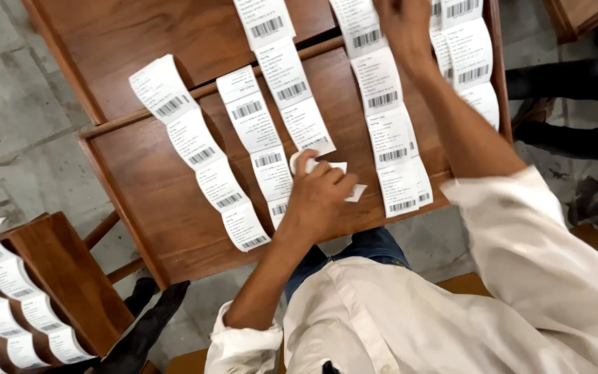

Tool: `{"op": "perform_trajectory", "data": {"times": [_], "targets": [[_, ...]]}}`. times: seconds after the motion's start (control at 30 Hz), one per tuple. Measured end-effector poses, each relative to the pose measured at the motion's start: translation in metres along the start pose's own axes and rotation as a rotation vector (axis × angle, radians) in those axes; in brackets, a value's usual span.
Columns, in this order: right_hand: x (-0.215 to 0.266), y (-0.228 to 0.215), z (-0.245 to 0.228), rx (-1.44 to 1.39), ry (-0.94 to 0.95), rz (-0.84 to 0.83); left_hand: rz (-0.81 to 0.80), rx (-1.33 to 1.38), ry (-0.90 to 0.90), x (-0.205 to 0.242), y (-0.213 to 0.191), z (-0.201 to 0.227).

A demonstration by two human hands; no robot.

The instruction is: The person unfolds long printed receipt strips and lays them flat in rows across a wooden tray, arranging the receipts one by one until the board is filled with parallel columns of paper.

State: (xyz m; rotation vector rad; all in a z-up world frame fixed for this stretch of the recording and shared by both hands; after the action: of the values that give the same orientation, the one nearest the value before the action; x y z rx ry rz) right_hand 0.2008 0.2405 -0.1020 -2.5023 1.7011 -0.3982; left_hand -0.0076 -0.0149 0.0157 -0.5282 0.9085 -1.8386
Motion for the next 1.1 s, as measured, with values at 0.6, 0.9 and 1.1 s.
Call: {"op": "perform_trajectory", "data": {"times": [0.6,0.9,1.1], "targets": [[0.281,0.055,-0.066,-0.343,0.652,-0.209,0.447,1.156,-1.062,-0.035,0.063,-0.056],[0.342,0.037,-0.037,-0.284,0.761,-0.48,0.518,1.558,-0.663,-0.053,0.072,-0.062],[0.231,0.049,-0.071,-0.182,0.294,0.065,0.536,1.573,-0.503,-0.023,0.065,-0.017]]}}
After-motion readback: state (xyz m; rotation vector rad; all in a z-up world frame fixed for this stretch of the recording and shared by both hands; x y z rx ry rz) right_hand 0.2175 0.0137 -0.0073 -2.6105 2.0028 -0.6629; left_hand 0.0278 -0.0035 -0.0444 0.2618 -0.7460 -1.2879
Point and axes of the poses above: each hand's wrist, its own x-axis away from the middle knuckle, its own y-axis out of the palm, z = x × y, the point moved 1 cm from there along -x, towards the middle knuckle, and after that the axes turned 2 degrees about -z, right-handed, at the moved point
